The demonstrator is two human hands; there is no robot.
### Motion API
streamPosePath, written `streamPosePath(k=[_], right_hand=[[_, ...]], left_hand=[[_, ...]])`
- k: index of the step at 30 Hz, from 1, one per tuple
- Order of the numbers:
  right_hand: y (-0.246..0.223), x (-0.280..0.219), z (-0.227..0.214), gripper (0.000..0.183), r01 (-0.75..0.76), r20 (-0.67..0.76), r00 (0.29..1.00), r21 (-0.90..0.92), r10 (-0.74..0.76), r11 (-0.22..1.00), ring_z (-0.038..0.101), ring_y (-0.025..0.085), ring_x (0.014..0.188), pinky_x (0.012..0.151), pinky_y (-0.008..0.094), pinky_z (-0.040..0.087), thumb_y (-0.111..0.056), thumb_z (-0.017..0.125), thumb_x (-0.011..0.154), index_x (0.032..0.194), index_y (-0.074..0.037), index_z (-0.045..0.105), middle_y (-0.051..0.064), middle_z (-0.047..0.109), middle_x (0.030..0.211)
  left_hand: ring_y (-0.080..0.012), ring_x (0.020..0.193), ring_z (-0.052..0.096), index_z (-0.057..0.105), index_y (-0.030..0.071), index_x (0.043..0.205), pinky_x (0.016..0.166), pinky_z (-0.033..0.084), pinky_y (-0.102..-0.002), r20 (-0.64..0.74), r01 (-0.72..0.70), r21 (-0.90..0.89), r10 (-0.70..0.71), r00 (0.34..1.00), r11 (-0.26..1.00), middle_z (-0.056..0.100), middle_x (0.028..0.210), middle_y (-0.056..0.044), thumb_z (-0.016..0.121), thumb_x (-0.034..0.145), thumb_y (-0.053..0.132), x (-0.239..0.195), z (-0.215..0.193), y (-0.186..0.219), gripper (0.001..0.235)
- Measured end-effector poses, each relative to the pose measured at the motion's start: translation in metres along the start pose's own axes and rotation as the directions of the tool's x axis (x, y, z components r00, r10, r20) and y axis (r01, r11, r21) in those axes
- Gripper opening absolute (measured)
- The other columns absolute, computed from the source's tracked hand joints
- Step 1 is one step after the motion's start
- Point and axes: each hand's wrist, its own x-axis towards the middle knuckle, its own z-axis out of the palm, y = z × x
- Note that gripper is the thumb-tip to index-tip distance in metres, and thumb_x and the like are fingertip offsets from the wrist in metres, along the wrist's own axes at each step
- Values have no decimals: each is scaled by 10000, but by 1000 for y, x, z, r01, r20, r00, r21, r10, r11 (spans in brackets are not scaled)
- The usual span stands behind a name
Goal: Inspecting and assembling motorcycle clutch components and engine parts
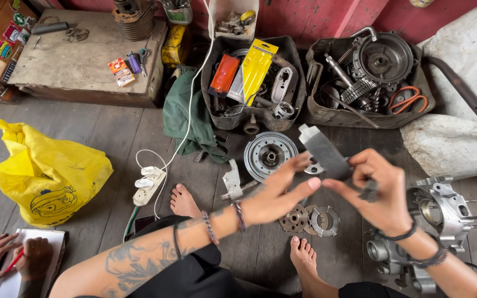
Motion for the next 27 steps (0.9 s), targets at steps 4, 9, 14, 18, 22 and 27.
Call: streamPosePath(k=[4,9,14,18,22,27], right_hand=[[-18,-14,20,303,2,127,992,123,-18,992,505,95,587,506,229,420,-74,847,758,696,-66,550,37,644,903],[-24,-1,-5,706,-23,148,989,89,9,996,534,131,721,608,282,489,-738,522,760,940,-56,556,118,603,1186],[-25,14,-30,791,-28,76,997,60,23,998,580,240,869,744,393,489,-633,195,1007,1073,55,579,180,543,1258],[-37,14,-24,656,16,64,998,-109,-9,994,612,274,1065,892,435,495,-597,369,962,1026,15,596,152,589,1204],[1,25,-22,687,25,-17,999,-225,-30,974,558,261,986,796,402,454,-670,354,925,844,-29,587,145,574,1134],[-18,8,-20,533,-26,20,999,-112,28,993,515,218,963,688,314,507,-574,558,867,975,-54,593,85,626,1170]], left_hand=[[-249,1115,634,578,71,1294,975,500,-415,-231,-240,-36,226,946,970,668,1225,-110,327,1026,527,24,23,-40,585],[-252,787,690,523,39,1174,740,500,-367,-309,-344,193,390,868,919,682,922,-69,506,1013,437,18,0,-27,430],[-279,650,648,480,52,1117,603,480,-385,-220,-374,333,456,862,866,670,840,-86,612,979,365,10,-2,-19,367],[-323,838,590,454,88,1120,593,461,-463,-98,-371,529,489,867,764,609,834,-118,669,947,327,9,5,-20,366],[-310,606,626,480,82,1131,523,480,-450,-112,-344,571,486,867,746,624,826,-110,624,979,372,6,1,-18,358],[-291,766,629,485,81,1076,552,453,-425,-93,-331,671,518,850,664,612,753,-61,669,964,366,1,-1,-21,357]])
